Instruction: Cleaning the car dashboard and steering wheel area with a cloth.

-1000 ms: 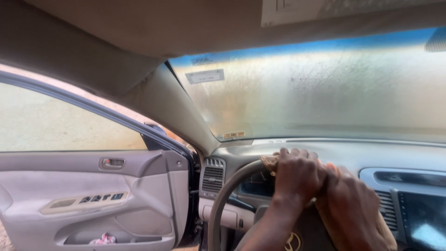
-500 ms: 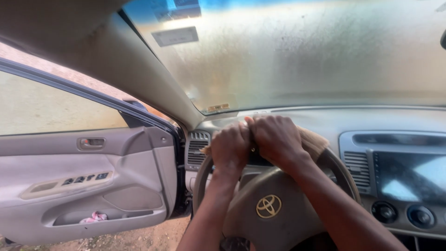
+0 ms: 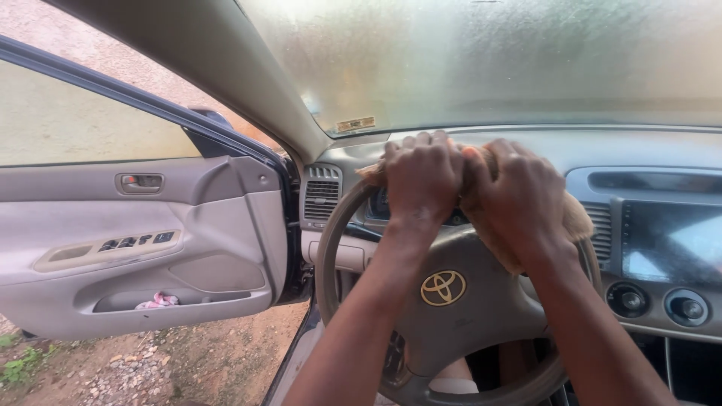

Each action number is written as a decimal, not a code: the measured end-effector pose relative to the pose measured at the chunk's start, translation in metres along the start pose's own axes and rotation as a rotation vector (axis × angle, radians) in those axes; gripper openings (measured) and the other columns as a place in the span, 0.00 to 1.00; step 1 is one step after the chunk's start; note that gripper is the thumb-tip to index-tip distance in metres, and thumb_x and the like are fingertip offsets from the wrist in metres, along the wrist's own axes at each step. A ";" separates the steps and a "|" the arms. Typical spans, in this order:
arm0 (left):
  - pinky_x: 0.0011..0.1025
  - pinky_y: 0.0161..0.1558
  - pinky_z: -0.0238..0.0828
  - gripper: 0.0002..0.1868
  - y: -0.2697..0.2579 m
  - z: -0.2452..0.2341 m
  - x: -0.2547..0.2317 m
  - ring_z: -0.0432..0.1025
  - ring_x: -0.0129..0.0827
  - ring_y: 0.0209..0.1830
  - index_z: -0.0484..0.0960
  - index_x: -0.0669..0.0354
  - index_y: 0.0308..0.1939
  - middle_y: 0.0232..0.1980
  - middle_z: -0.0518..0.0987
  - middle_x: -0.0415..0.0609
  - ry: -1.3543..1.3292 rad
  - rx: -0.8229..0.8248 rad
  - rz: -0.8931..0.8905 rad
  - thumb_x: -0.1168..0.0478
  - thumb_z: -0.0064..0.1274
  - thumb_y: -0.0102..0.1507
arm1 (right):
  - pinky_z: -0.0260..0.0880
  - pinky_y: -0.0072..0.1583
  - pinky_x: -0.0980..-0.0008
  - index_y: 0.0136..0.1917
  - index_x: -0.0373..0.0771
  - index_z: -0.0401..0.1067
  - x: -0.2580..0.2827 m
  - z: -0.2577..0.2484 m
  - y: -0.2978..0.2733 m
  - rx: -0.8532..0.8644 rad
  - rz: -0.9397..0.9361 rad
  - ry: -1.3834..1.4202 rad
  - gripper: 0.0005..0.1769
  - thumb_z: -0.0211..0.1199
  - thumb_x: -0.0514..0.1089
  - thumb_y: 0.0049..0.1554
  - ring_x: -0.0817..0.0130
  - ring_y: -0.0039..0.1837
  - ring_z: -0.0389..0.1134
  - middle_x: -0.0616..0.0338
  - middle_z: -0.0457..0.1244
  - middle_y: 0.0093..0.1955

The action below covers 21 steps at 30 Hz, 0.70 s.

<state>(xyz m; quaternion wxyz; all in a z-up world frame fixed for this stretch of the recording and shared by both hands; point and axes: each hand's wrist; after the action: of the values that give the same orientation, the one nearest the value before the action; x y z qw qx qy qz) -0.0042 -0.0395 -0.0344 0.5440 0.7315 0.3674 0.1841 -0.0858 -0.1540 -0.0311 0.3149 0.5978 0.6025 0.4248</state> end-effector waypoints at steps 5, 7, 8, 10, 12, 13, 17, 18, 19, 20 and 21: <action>0.47 0.51 0.66 0.16 0.003 0.003 -0.028 0.78 0.43 0.40 0.82 0.55 0.35 0.37 0.84 0.52 -0.008 0.012 0.138 0.51 0.44 0.66 | 0.70 0.50 0.45 0.54 0.36 0.77 -0.021 -0.008 -0.025 -0.016 0.158 -0.042 0.27 0.51 0.60 0.71 0.41 0.47 0.72 0.41 0.70 0.47; 0.46 0.52 0.66 0.15 0.003 0.003 -0.042 0.78 0.41 0.41 0.82 0.55 0.34 0.37 0.84 0.51 -0.022 0.001 0.198 0.52 0.45 0.65 | 0.70 0.50 0.44 0.56 0.36 0.77 -0.032 -0.012 -0.039 -0.033 0.184 -0.075 0.27 0.50 0.61 0.71 0.40 0.47 0.72 0.40 0.70 0.47; 0.45 0.53 0.66 0.16 0.004 0.001 -0.051 0.78 0.39 0.39 0.82 0.54 0.34 0.37 0.84 0.50 0.002 0.105 0.231 0.52 0.44 0.68 | 0.70 0.50 0.44 0.57 0.37 0.76 -0.037 -0.013 -0.047 -0.005 0.258 -0.090 0.27 0.48 0.61 0.73 0.41 0.47 0.72 0.41 0.70 0.45; 0.43 0.55 0.66 0.17 0.000 0.002 -0.064 0.77 0.36 0.37 0.83 0.54 0.34 0.37 0.84 0.50 0.027 0.207 0.259 0.52 0.43 0.70 | 0.70 0.51 0.45 0.57 0.37 0.75 -0.046 -0.016 -0.065 0.027 0.329 -0.105 0.27 0.46 0.61 0.74 0.42 0.47 0.73 0.42 0.70 0.44; 0.42 0.56 0.66 0.13 -0.007 0.006 -0.073 0.77 0.39 0.42 0.83 0.54 0.34 0.36 0.83 0.49 -0.149 0.085 0.356 0.52 0.47 0.61 | 0.73 0.47 0.48 0.59 0.34 0.72 -0.053 -0.017 -0.084 -0.042 0.313 -0.056 0.29 0.44 0.62 0.75 0.44 0.46 0.73 0.43 0.69 0.46; 0.42 0.56 0.66 0.13 -0.010 0.011 -0.075 0.77 0.39 0.42 0.83 0.54 0.34 0.36 0.83 0.49 -0.153 0.087 0.354 0.52 0.47 0.61 | 0.73 0.47 0.48 0.59 0.34 0.72 -0.047 -0.021 -0.088 -0.039 0.314 -0.060 0.29 0.44 0.62 0.75 0.44 0.46 0.73 0.43 0.69 0.46; 0.41 0.60 0.66 0.14 -0.008 0.018 -0.067 0.77 0.38 0.44 0.83 0.55 0.35 0.38 0.83 0.49 -0.196 0.093 0.405 0.54 0.44 0.65 | 0.70 0.43 0.46 0.58 0.32 0.70 -0.042 -0.019 -0.086 -0.173 0.180 -0.131 0.28 0.44 0.59 0.74 0.40 0.46 0.72 0.40 0.68 0.48; 0.42 0.58 0.66 0.14 -0.006 0.015 -0.062 0.77 0.39 0.44 0.83 0.56 0.35 0.37 0.83 0.50 -0.203 0.082 0.397 0.54 0.45 0.63 | 0.70 0.45 0.46 0.57 0.33 0.71 -0.045 -0.015 -0.084 -0.128 0.194 -0.133 0.27 0.44 0.59 0.77 0.41 0.47 0.72 0.41 0.68 0.48; 0.42 0.58 0.66 0.14 -0.005 0.015 -0.056 0.77 0.39 0.44 0.83 0.56 0.35 0.37 0.83 0.50 -0.201 0.083 0.392 0.54 0.45 0.63 | 0.70 0.45 0.46 0.57 0.33 0.71 -0.040 -0.014 -0.073 -0.124 0.192 -0.131 0.27 0.44 0.59 0.77 0.41 0.47 0.72 0.41 0.68 0.48; 0.42 0.58 0.67 0.15 -0.004 0.014 -0.050 0.77 0.41 0.44 0.82 0.57 0.34 0.37 0.83 0.51 -0.176 0.046 0.371 0.53 0.44 0.64 | 0.70 0.45 0.46 0.55 0.35 0.71 -0.035 -0.014 -0.061 -0.073 0.217 -0.108 0.26 0.44 0.58 0.77 0.42 0.46 0.72 0.42 0.68 0.47; 0.43 0.57 0.67 0.16 -0.003 0.013 -0.042 0.77 0.42 0.45 0.81 0.58 0.34 0.37 0.83 0.52 -0.148 0.010 0.351 0.52 0.44 0.65 | 0.69 0.45 0.47 0.53 0.37 0.72 -0.028 -0.012 -0.050 -0.022 0.243 -0.082 0.25 0.44 0.57 0.77 0.44 0.45 0.72 0.44 0.68 0.45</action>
<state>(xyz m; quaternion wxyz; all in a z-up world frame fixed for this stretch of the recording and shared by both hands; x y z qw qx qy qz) -0.0246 -0.0787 -0.0362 0.5255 0.7986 0.1939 0.2199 -0.1171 -0.1798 -0.0739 0.2922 0.6797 0.5075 0.4416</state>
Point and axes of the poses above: each hand's wrist, its own y-axis towards the middle knuckle, its own z-axis out of the palm, x = y × z
